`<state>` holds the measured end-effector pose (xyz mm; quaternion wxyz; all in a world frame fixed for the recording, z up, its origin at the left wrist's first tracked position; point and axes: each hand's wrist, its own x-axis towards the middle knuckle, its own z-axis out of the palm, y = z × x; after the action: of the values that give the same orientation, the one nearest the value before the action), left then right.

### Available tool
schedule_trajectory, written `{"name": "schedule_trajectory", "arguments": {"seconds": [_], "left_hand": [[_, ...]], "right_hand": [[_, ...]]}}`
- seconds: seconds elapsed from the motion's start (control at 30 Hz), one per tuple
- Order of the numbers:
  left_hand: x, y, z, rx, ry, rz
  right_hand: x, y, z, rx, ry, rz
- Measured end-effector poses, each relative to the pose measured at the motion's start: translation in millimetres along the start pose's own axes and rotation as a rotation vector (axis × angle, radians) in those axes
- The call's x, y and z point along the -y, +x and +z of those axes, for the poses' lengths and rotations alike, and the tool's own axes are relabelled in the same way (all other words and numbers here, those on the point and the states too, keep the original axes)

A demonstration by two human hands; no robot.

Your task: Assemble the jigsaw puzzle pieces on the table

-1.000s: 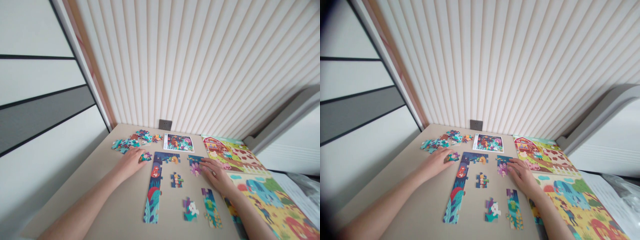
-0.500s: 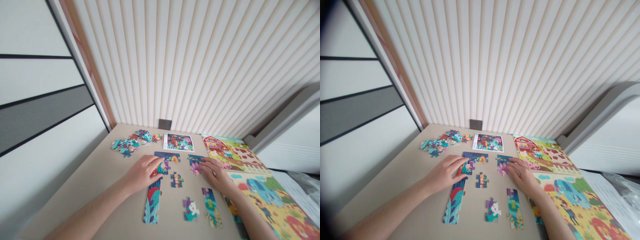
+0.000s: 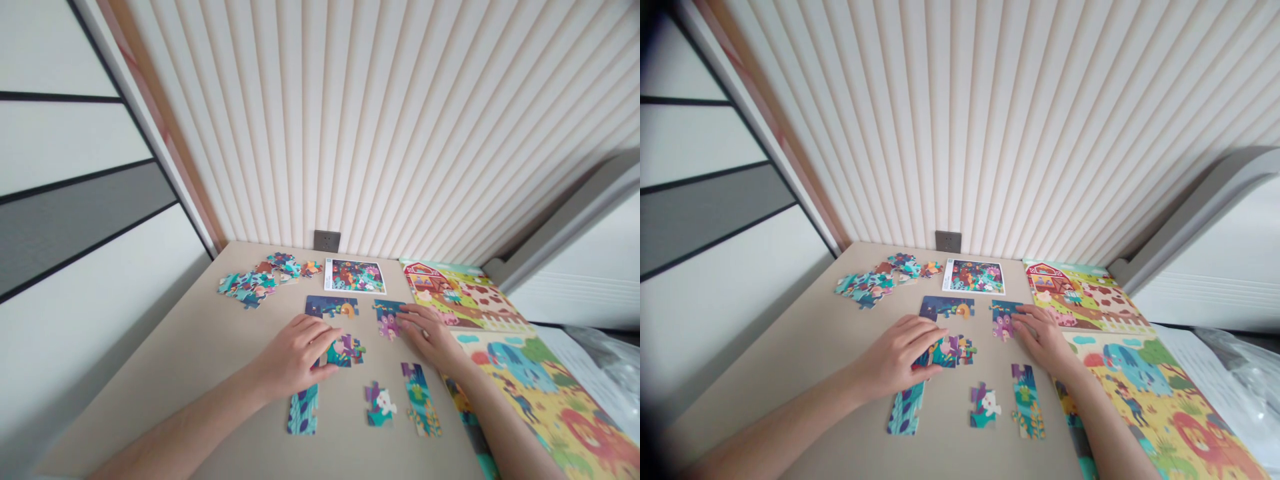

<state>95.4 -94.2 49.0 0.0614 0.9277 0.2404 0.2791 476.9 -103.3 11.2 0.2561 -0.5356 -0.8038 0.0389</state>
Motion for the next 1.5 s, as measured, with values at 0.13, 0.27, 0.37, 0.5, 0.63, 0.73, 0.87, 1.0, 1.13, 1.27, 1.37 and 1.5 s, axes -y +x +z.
{"name": "schedule_trajectory", "arguments": {"seconds": [0.13,0.27,0.37,0.5,0.63,0.73,0.87,1.0,1.13,1.27,1.37,1.5], "left_hand": [[-3.6,-1.2,3.3,0.028,-0.024,0.028],[-6.2,-2.7,5.1,0.077,-0.027,0.056],[-10.2,-4.1,6.5,0.122,-0.035,0.076],[-18.9,-5.8,10.7,0.165,-0.059,0.084],[-27.0,-7.0,17.1,0.211,-0.071,0.093],[-31.2,-8.0,21.9,0.252,-0.06,0.096],[-35.4,-8.8,26.1,0.262,-0.055,0.096],[-38.4,-8.7,28.1,0.267,-0.058,0.099],[-39.9,-8.4,29.8,0.281,-0.057,0.099],[-40.4,-7.7,31.3,0.29,-0.052,0.092],[-40.9,-6.9,32.4,0.308,-0.055,0.091],[-41.3,-6.8,33.5,0.314,-0.06,0.093]], "right_hand": [[0.2,-0.6,0.2,0.015,0.006,-0.002],[3.6,1.5,-0.1,0.014,0.005,-0.029],[8.9,6.4,-3.4,0.018,-0.022,-0.06],[24.3,15.3,-16.1,0.044,-0.042,-0.098],[60.5,14.7,-33.1,0.113,-0.042,-0.113],[97.9,-0.4,-39.2,0.191,-0.032,-0.15],[134.6,-31.1,-34.3,0.292,-0.006,-0.145],[141.5,-52.2,-26.2,0.304,0.003,-0.126],[135.2,-59.9,-22.1,0.288,0.024,-0.114],[131.8,-63.0,-20.6,0.284,0.021,-0.093],[133.1,-63.5,-21.3,0.305,0.019,-0.077],[136.5,-61.7,-22.7,0.327,0.042,-0.082]]}}
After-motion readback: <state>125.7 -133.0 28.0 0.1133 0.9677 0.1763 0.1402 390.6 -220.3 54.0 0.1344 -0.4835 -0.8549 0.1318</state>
